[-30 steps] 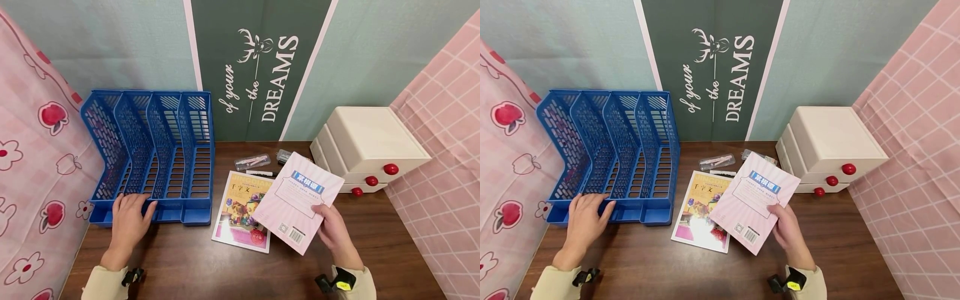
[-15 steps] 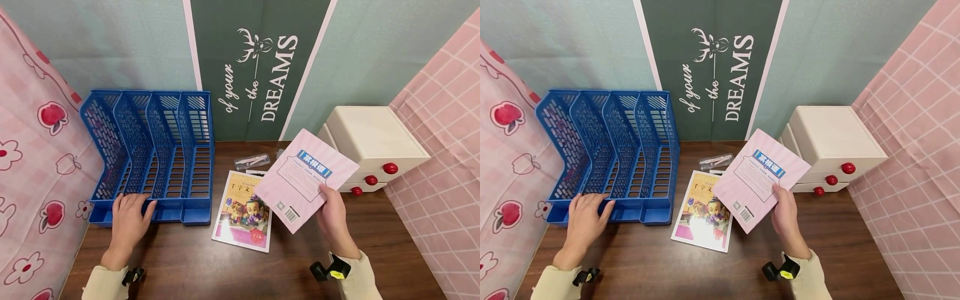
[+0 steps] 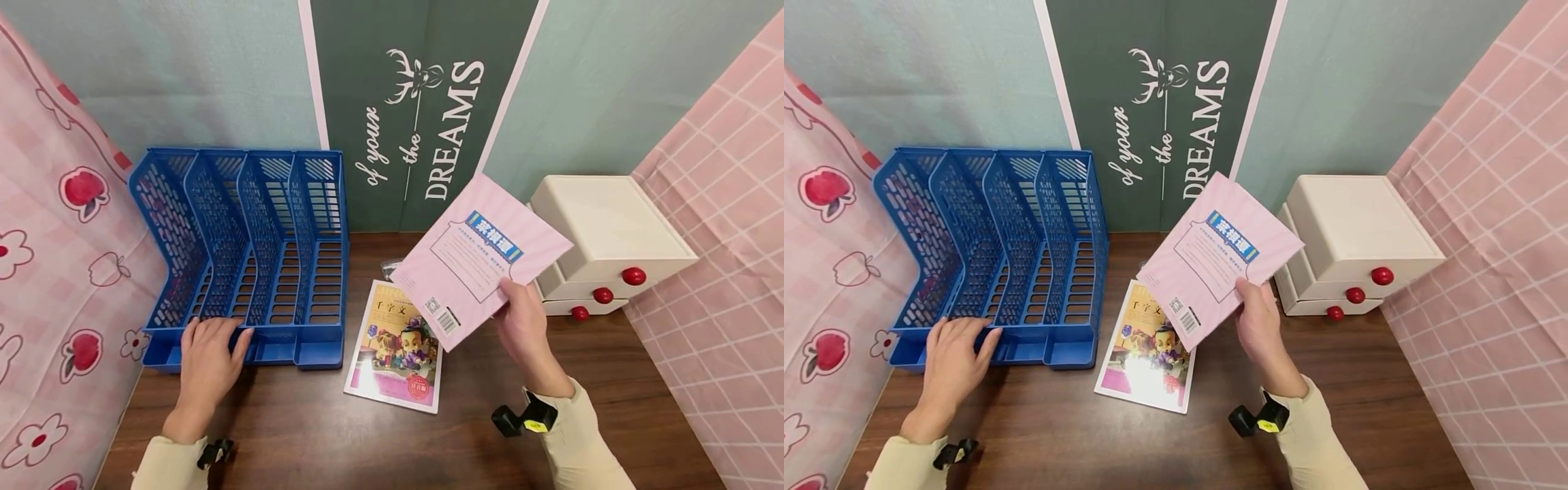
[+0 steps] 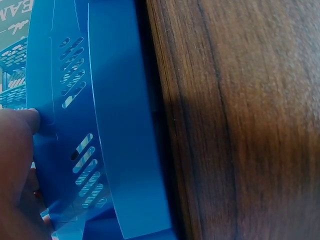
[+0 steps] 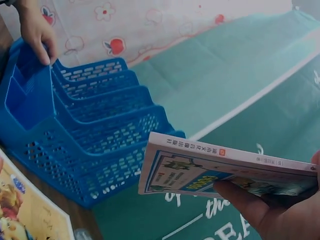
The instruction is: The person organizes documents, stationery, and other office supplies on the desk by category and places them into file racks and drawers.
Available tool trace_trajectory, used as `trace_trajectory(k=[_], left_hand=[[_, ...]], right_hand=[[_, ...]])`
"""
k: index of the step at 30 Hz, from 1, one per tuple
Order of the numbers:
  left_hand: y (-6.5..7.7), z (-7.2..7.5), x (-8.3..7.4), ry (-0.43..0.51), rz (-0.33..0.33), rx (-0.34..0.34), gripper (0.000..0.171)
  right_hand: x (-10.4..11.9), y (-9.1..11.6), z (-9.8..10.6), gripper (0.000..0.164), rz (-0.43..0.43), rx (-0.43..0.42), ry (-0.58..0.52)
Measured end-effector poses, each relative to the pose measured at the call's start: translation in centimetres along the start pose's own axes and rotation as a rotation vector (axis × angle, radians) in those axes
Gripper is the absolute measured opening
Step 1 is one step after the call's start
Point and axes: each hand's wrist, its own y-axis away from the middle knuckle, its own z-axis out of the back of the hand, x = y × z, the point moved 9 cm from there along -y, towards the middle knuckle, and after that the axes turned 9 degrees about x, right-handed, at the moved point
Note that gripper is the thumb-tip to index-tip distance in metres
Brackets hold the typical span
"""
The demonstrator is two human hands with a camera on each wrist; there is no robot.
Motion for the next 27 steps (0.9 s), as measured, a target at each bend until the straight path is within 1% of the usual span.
trace_trajectory(k=[3, 6, 11, 15, 23, 27], left_hand=[[0.0, 0.1, 0.0, 0.006, -0.002, -0.008, 0.024], [0.0, 0.2, 0.1, 0.013, -0.006, -0.02, 0.022], [-0.1, 0.2, 0.1, 0.02, -0.012, -0.031, 0.02], [-0.1, 0.2, 0.0, 0.022, -0.009, -0.029, 0.02], [-0.1, 0.2, -0.1, 0.008, -0.005, -0.033, 0.02], [-0.1, 0.2, 0.0, 0.003, 0.012, -0.021, 0.02]], right_hand=[[0.0, -0.8, -1.1, 0.03, 0.002, 0.015, 0.004], [0.1, -1.5, -2.3, 0.031, 0.011, 0.021, 0.016], [0.2, -2.6, -4.2, 0.039, 0.017, 0.033, 0.1], [0.4, -3.2, -5.8, 0.043, 0.031, 0.072, 0.14], [0.0, -4.0, -9.6, 0.048, 0.042, 0.222, 0.249], [-0.7, -4.4, -11.6, 0.051, 0.081, 0.306, 0.287]])
